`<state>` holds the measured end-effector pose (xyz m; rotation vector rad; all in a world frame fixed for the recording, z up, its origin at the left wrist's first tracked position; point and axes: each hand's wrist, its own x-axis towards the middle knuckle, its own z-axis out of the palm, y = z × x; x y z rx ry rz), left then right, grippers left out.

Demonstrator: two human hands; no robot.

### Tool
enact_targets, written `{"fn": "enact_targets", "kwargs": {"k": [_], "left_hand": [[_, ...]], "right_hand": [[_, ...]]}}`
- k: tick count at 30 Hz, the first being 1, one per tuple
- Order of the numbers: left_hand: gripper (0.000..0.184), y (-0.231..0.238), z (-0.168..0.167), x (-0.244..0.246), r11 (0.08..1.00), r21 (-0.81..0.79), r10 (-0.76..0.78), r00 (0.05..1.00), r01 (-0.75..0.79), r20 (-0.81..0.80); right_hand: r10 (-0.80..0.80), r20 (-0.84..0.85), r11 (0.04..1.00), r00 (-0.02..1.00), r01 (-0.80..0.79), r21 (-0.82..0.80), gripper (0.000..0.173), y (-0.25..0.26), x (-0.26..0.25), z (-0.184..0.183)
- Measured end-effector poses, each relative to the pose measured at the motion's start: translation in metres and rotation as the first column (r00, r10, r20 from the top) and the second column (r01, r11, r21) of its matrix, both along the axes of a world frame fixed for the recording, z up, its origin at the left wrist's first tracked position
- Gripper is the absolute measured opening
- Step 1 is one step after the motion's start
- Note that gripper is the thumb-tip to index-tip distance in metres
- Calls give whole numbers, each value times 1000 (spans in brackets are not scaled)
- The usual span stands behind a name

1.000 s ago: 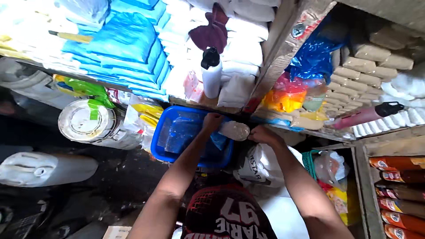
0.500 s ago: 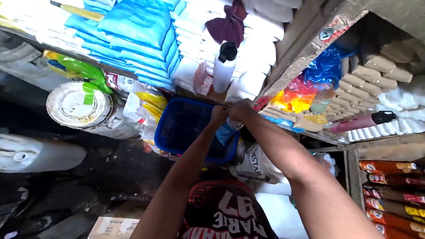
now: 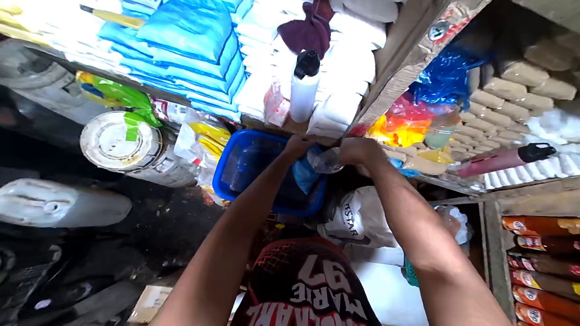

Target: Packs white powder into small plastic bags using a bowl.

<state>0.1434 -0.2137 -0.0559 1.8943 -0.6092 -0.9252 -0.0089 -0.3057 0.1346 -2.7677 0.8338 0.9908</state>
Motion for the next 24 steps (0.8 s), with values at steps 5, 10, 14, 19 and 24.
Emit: {"fn": "enact_targets", "kwargs": {"k": [5,10,14,19,24], "left_hand": [[58,13,23,10,994,55,-100,993,97,56],[63,42,42,21,994,105,19,1000,-21,14],[58,56,47,17,991,109,74,997,-75,13],[75,50,36,-19,987,100,128,991,-126,-23],[58,29,0,-53,991,58,121,992,-122,17]], "right_hand": [[-87,95,995,992,83,47,50,-39,-41,-27],[-188,235,962,954,130,240,43,-56,-89,-72],[-249,251,937,936,167,306,39,-58,-111,-81],[-274,269,938,923,195,286,39,-54,-115,-88],[-273,235,959,933,246,139,35,-34,-95,-102]]}}
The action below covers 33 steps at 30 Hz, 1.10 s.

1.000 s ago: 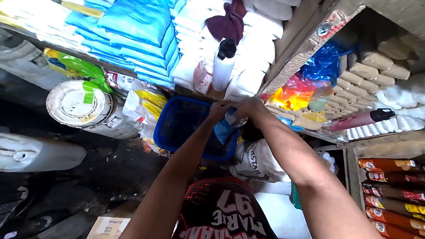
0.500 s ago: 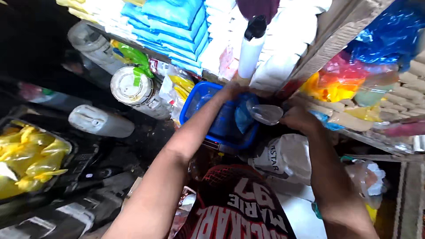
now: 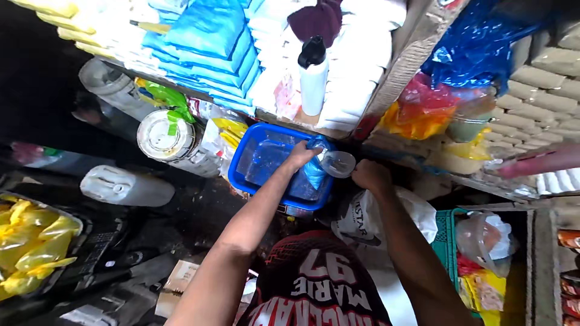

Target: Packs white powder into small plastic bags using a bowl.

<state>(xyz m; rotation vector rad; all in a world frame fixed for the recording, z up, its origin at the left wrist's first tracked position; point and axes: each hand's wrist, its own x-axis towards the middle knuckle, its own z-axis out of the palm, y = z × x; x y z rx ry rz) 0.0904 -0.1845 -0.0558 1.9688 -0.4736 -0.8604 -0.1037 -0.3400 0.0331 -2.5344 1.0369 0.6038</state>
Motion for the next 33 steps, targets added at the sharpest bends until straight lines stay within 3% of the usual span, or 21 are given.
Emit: {"fn": "enact_targets", "kwargs": {"k": [3,12,18,21,25,29,33], "left_hand": [[38,-7,-13,-11,1000,-26,2,1000,-1,21],[49,15,10,6,995,-64,76,997,-76,6],[46,44,30,31,980,-127,158,987,-155,20],[44,64,36,31,965,-160,197,978,-206,-70],[46,76,34,0,984,-4,174,954,-181,-245],[60,48,15,-49,993,120,55,915,-7,-399],[74,6,-4,-82,990,76,142,787,-121,-600]], "right_hand": [[-12,23,1000,1000,12,26,35,4,6,-18],[-101,214,972,972,51,228,36,-18,-55,-42],[-159,343,938,926,34,344,34,-22,-89,-49],[-197,434,917,879,9,399,30,-20,-112,-51],[-237,475,907,848,18,420,29,-15,-111,-53],[-252,498,908,830,24,419,27,-21,-118,-40],[-258,444,928,858,92,362,31,-44,-166,-28]]}}
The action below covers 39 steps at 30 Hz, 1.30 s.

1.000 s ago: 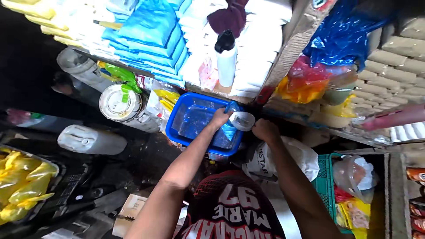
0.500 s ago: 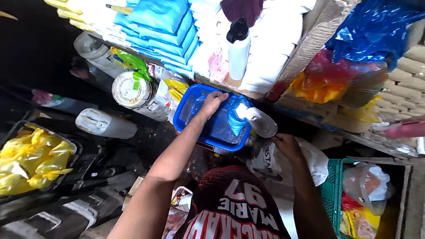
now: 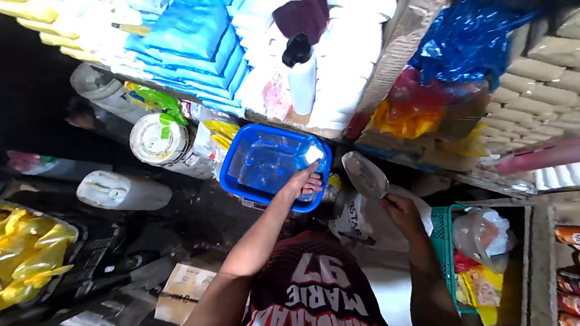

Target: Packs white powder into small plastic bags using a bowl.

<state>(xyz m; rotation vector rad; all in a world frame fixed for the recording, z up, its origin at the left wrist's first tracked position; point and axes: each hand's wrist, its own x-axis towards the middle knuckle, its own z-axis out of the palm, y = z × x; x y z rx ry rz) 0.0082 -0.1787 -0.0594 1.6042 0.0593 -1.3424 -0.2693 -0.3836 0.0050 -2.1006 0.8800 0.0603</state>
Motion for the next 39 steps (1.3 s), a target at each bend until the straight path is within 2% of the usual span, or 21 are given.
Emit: {"fn": "enact_targets", "kwargs": {"k": [2,4,6,8,11,14,17,19,21,24,26,27,30,31,33,36,38,39], "left_hand": [[70,-17,-9,-5,986,-28,163,985,-165,-60],[57,-28,-21,-4,944,-39,324,941,-329,-98],[43,-28,-18,-3,925,-103,348,923,-367,-164],[28,-20,3,-3,927,-235,237,944,-291,-231],[31,-3,25,-4,912,-332,165,957,-240,-239],[35,-7,40,-3,940,-335,65,998,-60,3],[34,-45,75,-9,877,-416,-98,938,239,334],[30,-80,114,-19,814,-412,-159,840,409,519],[28,-116,157,-31,771,-345,-172,697,535,696],[22,-172,210,-43,747,-238,-46,405,621,913],[23,-208,241,-46,788,-93,9,140,609,990],[29,-231,256,-45,821,-4,-4,12,571,1000],[57,-309,277,-37,898,266,-171,-278,351,945],[63,-333,275,-34,904,330,-232,-335,271,913],[60,-369,263,-26,907,387,-297,-397,168,869],[37,-393,257,-15,904,400,-294,-456,154,840],[27,-389,269,-15,902,392,-275,-457,183,846],[23,-382,278,-17,908,374,-269,-421,189,866]], "right_hand": [[-24,-75,999,997,22,-34,33,-14,-28,-4],[-50,-187,996,981,36,-78,33,-22,-54,-5],[-85,-313,991,946,49,-121,34,-25,-79,-3],[-115,-452,988,884,53,-148,36,-28,-102,-4],[-148,-616,981,774,36,-190,37,-31,-126,-12],[-178,-720,974,671,17,-225,41,-32,-121,-24],[-164,-724,978,671,16,-206,40,-33,-100,-40],[-122,-700,987,703,14,-158,41,-34,-86,-66],[-129,-660,990,740,56,-131,45,-35,-74,-102],[-182,-626,982,758,113,-149,42,-29,-62,-143],[-159,-633,984,758,73,-160,42,-26,-58,-151],[-131,-645,989,753,52,-139,44,-28,-56,-150],[-98,-635,991,766,13,-137,50,-40,-54,-135],[-111,-598,987,794,16,-162,44,-42,-53,-124],[-137,-548,978,825,24,-209,37,-47,-45,-92],[-181,-465,966,867,68,-249,42,-61,-28,-30],[-216,-268,927,939,111,-359,40,-69,-25,-1],[-218,-131,891,967,143,-431,38,-73,-24,11]]}}
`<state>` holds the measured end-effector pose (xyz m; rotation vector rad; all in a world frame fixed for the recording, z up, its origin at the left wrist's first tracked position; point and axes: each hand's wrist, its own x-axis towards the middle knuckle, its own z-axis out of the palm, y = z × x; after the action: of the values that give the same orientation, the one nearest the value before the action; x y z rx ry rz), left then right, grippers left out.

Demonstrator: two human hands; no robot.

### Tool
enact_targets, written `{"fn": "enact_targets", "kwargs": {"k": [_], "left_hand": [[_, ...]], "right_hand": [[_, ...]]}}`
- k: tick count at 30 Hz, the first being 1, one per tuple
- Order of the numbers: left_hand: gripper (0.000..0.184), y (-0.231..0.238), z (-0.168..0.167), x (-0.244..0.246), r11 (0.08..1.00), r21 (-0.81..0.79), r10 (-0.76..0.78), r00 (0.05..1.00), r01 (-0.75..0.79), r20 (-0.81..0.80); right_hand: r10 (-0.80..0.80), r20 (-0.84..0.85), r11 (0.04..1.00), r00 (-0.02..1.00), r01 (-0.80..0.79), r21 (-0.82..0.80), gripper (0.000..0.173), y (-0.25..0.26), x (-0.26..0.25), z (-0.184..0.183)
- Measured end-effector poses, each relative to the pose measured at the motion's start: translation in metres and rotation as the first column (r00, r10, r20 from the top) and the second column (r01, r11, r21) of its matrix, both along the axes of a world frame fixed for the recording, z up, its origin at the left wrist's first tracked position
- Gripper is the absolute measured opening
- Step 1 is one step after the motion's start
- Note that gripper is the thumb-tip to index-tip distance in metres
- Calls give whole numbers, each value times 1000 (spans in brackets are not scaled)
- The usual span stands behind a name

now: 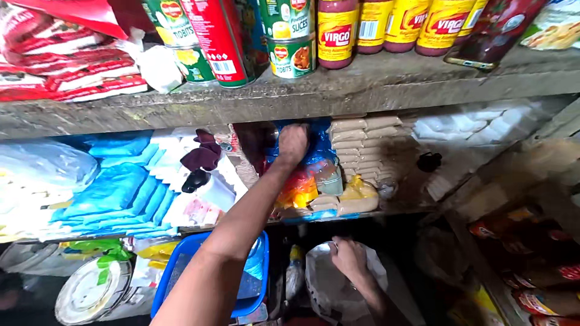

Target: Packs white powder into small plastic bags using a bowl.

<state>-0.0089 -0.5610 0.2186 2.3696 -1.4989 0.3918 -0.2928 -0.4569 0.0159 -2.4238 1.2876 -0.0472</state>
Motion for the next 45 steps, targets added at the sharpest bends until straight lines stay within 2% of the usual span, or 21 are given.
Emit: {"fn": "enact_targets", "kwargs": {"k": [2,5,7,11,15,18,20,22,24,26,29,31,32,35,36,37,38,39,42,44,45], "left_hand": [[23,15,17,0,997,-65,23,996,-29,-88],[26,29,21,11,957,-290,-30,994,-2,-107],[29,38,22,14,930,-367,-60,984,-5,-166],[30,65,20,14,901,-430,-112,932,-52,-346],[21,98,14,12,814,-573,-337,880,94,-335],[17,119,16,14,772,-584,-452,863,250,-227],[16,133,18,11,769,-579,-469,855,271,-222],[15,144,21,2,770,-604,-469,826,208,-313],[14,153,17,-10,756,-644,-480,772,123,-417],[12,168,4,-26,751,-656,-499,715,76,-489],[20,193,-25,-52,786,-615,-498,652,62,-571],[22,201,-47,-58,807,-590,-511,526,21,-680],[22,203,-57,-61,804,-594,-543,402,-2,-737],[18,221,-85,-73,790,-592,-611,-116,-159,-783],[16,226,-93,-77,781,-581,-624,-252,-228,-740],[15,231,-101,-80,773,-575,-634,-334,-266,-697],[14,235,-110,-84,765,-586,-643,-354,-266,-679],[15,237,-118,-89,765,-604,-643,-300,-222,-705],[9,241,-138,-101,770,-637,-638,-35,-17,-770],[7,248,-149,-107,785,-620,-620,37,11,-784],[8,251,-154,-111,784,-619,-619,32,-40,-785]], "right_hand": [[82,251,980,964,-32,-198,35,-11,10,25],[240,520,911,820,-5,-412,31,-35,45,66],[318,578,877,752,0,-481,32,-55,76,89],[377,571,847,729,-23,-530,48,-85,132,118],[350,768,902,536,28,-431,62,-82,148,146],[352,876,934,329,-73,-349,70,-81,151,166],[269,931,961,246,-123,-246,60,-77,155,173],[161,963,986,217,-81,-146,40,-61,152,179],[96,965,994,242,-66,-82,37,-39,144,183],[74,963,986,260,-161,-32,34,-22,135,183],[33,965,945,259,-322,54,16,-8,122,174],[-29,949,946,313,-298,127,13,0,110,162],[-70,935,955,346,-248,163,16,4,104,153],[-164,893,983,420,-10,185,25,16,80,114],[-165,880,986,446,65,153,28,22,71,104],[-153,869,987,470,114,112,31,28,62,94],[-152,865,986,478,133,100,34,37,54,85],[-169,875,985,453,115,131,38,46,48,79],[-248,893,964,375,7,265,47,68,44,75],[-274,875,956,399,17,292,35,69,39,67],[-276,859,959,431,58,279,27,68,35,61]]}}
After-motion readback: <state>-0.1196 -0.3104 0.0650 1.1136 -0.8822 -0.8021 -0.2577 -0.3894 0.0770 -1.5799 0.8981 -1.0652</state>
